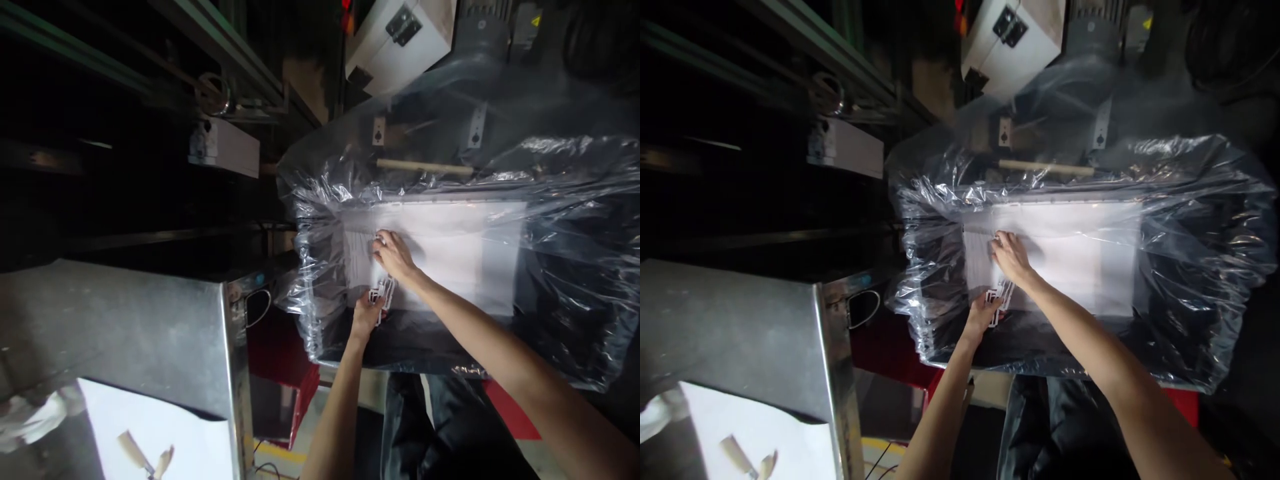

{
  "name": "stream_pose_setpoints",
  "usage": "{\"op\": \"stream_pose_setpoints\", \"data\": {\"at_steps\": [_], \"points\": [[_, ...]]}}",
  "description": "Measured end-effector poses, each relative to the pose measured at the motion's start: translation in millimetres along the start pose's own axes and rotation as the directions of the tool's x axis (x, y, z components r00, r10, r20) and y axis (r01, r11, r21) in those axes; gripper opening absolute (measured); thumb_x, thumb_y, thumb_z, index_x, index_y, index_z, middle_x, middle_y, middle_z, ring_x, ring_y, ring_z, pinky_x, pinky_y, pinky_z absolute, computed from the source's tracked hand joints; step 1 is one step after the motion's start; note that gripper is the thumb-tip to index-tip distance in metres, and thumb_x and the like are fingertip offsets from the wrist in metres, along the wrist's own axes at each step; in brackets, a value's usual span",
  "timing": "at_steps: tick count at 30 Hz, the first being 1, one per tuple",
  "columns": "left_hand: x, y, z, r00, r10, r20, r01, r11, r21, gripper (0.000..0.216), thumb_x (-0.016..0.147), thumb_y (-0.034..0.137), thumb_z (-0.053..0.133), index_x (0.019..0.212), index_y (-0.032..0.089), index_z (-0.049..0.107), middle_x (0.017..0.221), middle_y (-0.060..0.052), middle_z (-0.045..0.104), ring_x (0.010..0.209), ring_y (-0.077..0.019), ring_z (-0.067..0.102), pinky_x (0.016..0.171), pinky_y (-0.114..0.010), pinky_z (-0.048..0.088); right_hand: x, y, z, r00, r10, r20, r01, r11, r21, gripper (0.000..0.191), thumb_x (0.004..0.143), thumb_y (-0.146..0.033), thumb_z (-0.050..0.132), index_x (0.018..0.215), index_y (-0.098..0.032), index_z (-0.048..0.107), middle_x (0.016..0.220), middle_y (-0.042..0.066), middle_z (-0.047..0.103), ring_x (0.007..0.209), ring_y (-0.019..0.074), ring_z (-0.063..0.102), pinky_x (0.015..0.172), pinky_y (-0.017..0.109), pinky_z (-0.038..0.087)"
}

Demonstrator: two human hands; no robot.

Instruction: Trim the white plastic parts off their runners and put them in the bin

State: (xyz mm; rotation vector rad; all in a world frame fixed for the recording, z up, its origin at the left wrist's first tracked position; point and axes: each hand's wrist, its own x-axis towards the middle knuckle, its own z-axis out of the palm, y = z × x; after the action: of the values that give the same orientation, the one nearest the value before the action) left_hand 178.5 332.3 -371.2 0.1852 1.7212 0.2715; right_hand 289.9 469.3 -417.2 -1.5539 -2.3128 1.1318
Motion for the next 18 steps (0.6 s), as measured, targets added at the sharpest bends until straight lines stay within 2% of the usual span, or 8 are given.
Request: {"op": "stream_pose_setpoints", "data": {"at_steps": [2,4,7,9,11,13,15,18], "points": [[-1.0,0.0,-1.0,1.0,-0.013,-0.003,0.013,1.0,0.019,0.023,0.099,0.034,0.067,0.109,0.014,0.066,0.092,-0.002,0.068,0.07,-0.0116,0.063,0.064,-0.026,0.057,-4.9,2.8,-7.4,1.0,0.015,-0.001,-0.015,0.999,-0.039,0.023,0.092,-0.003,0.059,0.103,-0.017,0.074,0.131,0.015,0.06,0.118,0.0321,0.051,0.104,0.046,0.045],[-1.9,1.2,-1.3,1.0,-0.025,-0.005,0.025,0.999,0.041,0.024,0.099,0.035,0.067,0.109,0.013,0.066,0.092,-0.002,0.067,0.07,-0.0118,0.063,0.064,-0.026,0.058,-12.6,3.1,-13.7,0.999,0.041,-0.022,-0.042,0.996,-0.075,0.028,0.094,-0.002,0.055,0.11,-0.017,0.071,0.131,0.015,0.06,0.119,0.0314,0.051,0.105,0.046,0.043],[-2.0,3.5,0.2,0.999,-0.036,-0.003,0.036,0.997,0.069,0.024,0.099,0.035,0.067,0.109,0.013,0.066,0.092,-0.002,0.067,0.071,-0.012,0.064,0.064,-0.027,0.058,-17.0,-4.6,-11.6,0.99,0.126,-0.07,-0.134,0.984,-0.115,0.029,0.097,-0.02,0.065,0.125,-0.013,0.064,0.126,0.018,0.058,0.115,0.0334,0.052,0.1,0.046,0.045],[-1.1,4.5,1.8,0.999,-0.041,-0.003,0.041,0.996,0.085,0.025,0.099,0.035,0.066,0.11,0.013,0.065,0.092,-0.003,0.067,0.071,-0.0121,0.064,0.065,-0.027,0.058,-11.8,-14.1,-1.4,0.976,0.198,-0.093,-0.208,0.97,-0.125,0.044,0.095,-0.034,0.072,0.129,-0.009,0.059,0.121,0.02,0.056,0.109,0.034,0.053,0.095,0.045,0.047],[-0.2,4.4,3.1,0.999,-0.049,-0.008,0.049,0.994,0.102,0.025,0.099,0.035,0.066,0.112,0.013,0.065,0.094,-0.003,0.067,0.072,-0.0123,0.064,0.065,-0.027,0.058,-3.0,-23.2,10.6,0.96,0.258,-0.108,-0.27,0.955,-0.126,0.053,0.092,-0.038,0.076,0.13,-0.006,0.056,0.121,0.021,0.054,0.109,0.0339,0.053,0.093,0.044,0.047],[0.0,3.7,3.4,0.998,-0.056,-0.013,0.057,0.991,0.12,0.026,0.1,0.035,0.066,0.114,0.013,0.065,0.095,-0.003,0.068,0.073,-0.0126,0.065,0.066,-0.027,0.059,4.6,-28.5,17.3,0.948,0.298,-0.112,-0.311,0.942,-0.126,0.055,0.09,-0.032,0.078,0.132,-0.005,0.055,0.121,0.023,0.053,0.11,0.0347,0.052,0.094,0.045,0.046],[-0.9,3.0,2.7,0.998,-0.061,-0.016,0.062,0.989,0.132,0.026,0.1,0.035,0.066,0.114,0.013,0.065,0.095,-0.003,0.068,0.074,-0.0128,0.065,0.067,-0.028,0.059,6.6,-28.1,15.1,0.946,0.305,-0.107,-0.318,0.94,-0.126,0.047,0.089,-0.021,0.076,0.131,-0.008,0.058,0.12,0.022,0.054,0.111,0.0355,0.051,0.095,0.047,0.045],[-2.7,3.3,1.0,0.998,-0.061,-0.016,0.063,0.989,0.136,0.026,0.099,0.036,0.066,0.113,0.013,0.065,0.094,-0.003,0.068,0.073,-0.0127,0.065,0.066,-0.028,0.059,-2.8,-18.2,0.0,0.96,0.257,-0.107,-0.269,0.956,-0.117,0.042,0.092,-0.005,0.061,0.131,-0.021,0.063,0.129,0.018,0.053,0.119,0.034,0.049,0.103,0.049,0.043]]}}
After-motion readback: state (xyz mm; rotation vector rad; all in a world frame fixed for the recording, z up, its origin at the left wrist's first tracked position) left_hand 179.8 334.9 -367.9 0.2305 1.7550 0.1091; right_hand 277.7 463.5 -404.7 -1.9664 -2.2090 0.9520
